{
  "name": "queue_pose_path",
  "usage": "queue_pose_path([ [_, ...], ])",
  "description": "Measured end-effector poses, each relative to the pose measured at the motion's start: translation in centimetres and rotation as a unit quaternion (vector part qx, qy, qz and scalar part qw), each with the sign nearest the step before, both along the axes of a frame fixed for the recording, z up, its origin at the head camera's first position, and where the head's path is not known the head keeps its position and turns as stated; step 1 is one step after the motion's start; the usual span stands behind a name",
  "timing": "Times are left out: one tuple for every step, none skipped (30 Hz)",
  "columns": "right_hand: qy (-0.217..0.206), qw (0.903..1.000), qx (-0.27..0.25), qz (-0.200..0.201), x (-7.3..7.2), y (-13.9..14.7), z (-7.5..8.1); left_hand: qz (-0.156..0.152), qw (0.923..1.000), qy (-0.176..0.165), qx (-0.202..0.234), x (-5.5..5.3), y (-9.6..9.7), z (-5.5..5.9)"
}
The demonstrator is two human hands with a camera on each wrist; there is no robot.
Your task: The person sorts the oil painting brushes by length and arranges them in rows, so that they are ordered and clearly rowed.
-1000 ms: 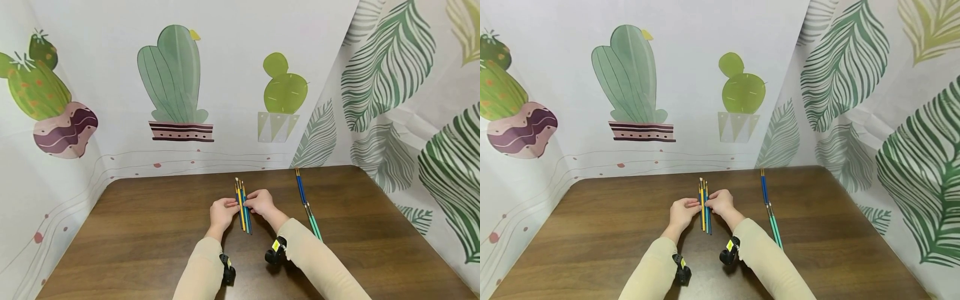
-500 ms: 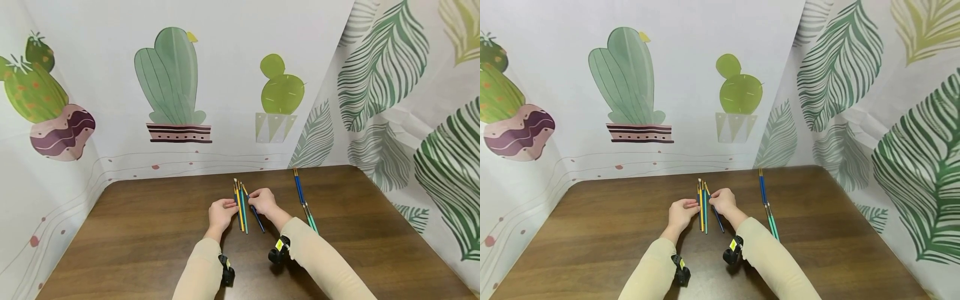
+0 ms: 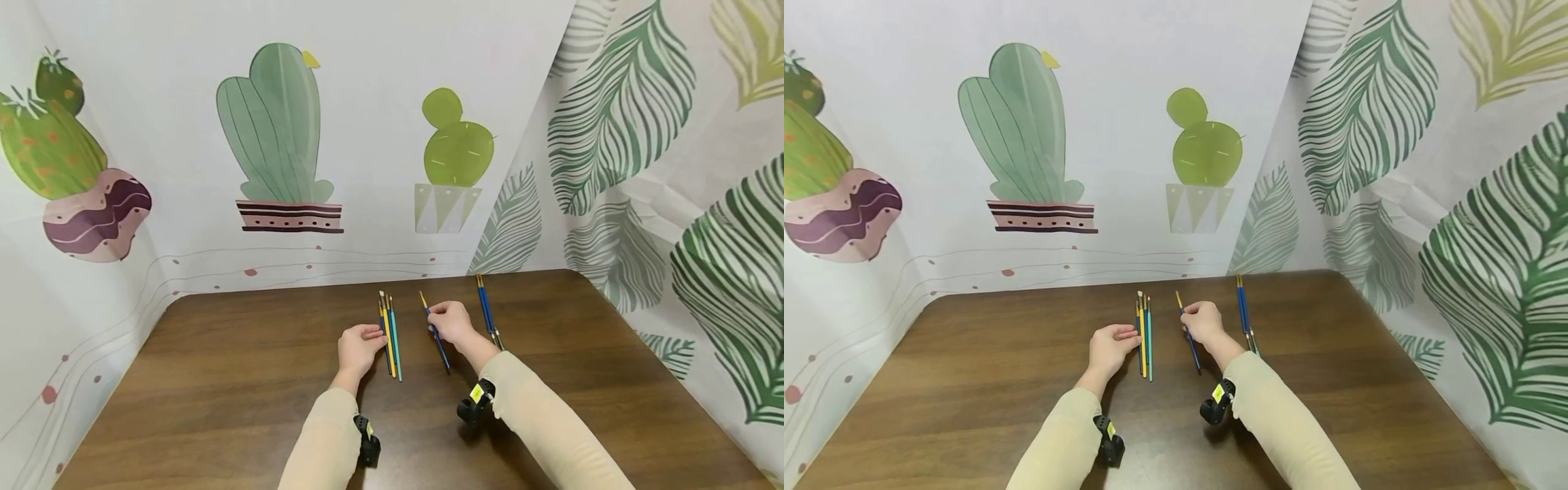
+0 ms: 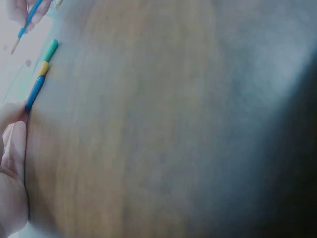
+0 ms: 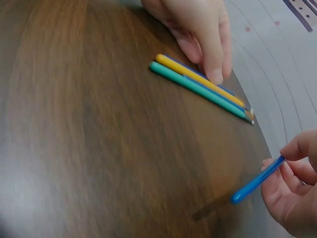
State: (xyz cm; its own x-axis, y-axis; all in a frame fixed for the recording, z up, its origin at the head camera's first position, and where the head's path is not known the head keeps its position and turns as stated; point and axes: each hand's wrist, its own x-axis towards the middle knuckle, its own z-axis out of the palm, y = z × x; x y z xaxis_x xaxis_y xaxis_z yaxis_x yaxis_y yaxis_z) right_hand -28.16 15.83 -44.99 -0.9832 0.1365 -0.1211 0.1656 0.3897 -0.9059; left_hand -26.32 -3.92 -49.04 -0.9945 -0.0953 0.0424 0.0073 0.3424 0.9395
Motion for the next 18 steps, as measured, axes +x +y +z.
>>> queue_pose_path([
  [0.001,1.0,0.0,-0.001,0.0,0.3,0.0,0.0,1.0,0.002,-0.001,0.0,0.0,0.0],
  [0.001,1.0,-0.002,-0.003,0.0,0.5,0.0,0.0,1.0,0.005,-0.002,0.0,0.0,0.0],
  [0.0,1.0,-0.004,-0.005,-0.1,0.7,0.0,0.0,1.0,0.006,-0.002,0.1,0.0,0.1],
  [-0.001,1.0,-0.006,-0.006,-0.1,1.0,0.0,-0.001,1.0,0.008,-0.003,0.0,0.0,0.1],
  [-0.003,0.9999,-0.009,-0.006,-0.1,1.2,-0.1,-0.001,1.0,0.008,-0.003,0.0,0.0,0.1],
  [-0.005,0.9999,-0.01,-0.006,-0.1,1.5,-0.1,-0.002,1.0,0.009,-0.003,0.0,0.0,0.1],
  [-0.008,0.9999,-0.012,-0.005,-0.1,1.8,-0.1,-0.003,0.9999,0.01,-0.004,0.0,0.0,0.1],
  [-0.012,0.9998,-0.014,-0.006,-0.1,2.1,0.0,-0.003,1.0,0.009,-0.003,0.0,0.0,0.0],
  [-0.015,0.9998,-0.014,-0.005,-0.1,2.4,0.0,-0.003,1.0,0.009,-0.003,0.0,0.0,0.0],
  [-0.017,0.9997,-0.015,-0.004,-0.1,2.7,0.1,-0.002,1.0,0.008,-0.002,0.0,0.0,0.1],
  [-0.019,0.9997,-0.015,-0.005,-0.1,3.0,0.2,-0.002,1.0,0.006,-0.002,0.0,0.0,0.1],
  [-0.02,0.9997,-0.013,-0.005,-0.1,3.3,0.3,-0.002,1.0,0.007,-0.002,0.0,0.0,0.1],
  [-0.021,0.9997,-0.012,-0.008,-0.1,3.7,0.4,-0.002,1.0,0.006,-0.001,0.0,0.0,0.1],
  [-0.023,0.9996,-0.011,-0.011,-0.2,4.0,0.6,-0.002,1.0,0.005,0.001,0.0,0.0,0.1],
  [-0.024,0.9996,-0.01,-0.013,-0.2,4.3,0.7,-0.002,1.0,0.005,0.002,0.0,0.0,0.2],
  [-0.025,0.9995,-0.011,-0.017,-0.2,4.5,0.8,-0.002,1.0,0.005,0.001,0.1,0.0,0.2],
  [-0.027,0.9994,-0.009,-0.019,-0.2,4.8,0.9,-0.003,1.0,0.006,0.001,0.1,0.0,0.2],
  [-0.029,0.9993,-0.008,-0.02,-0.3,5.1,1.0,-0.003,1.0,0.005,0.002,0.1,0.0,0.2],
])
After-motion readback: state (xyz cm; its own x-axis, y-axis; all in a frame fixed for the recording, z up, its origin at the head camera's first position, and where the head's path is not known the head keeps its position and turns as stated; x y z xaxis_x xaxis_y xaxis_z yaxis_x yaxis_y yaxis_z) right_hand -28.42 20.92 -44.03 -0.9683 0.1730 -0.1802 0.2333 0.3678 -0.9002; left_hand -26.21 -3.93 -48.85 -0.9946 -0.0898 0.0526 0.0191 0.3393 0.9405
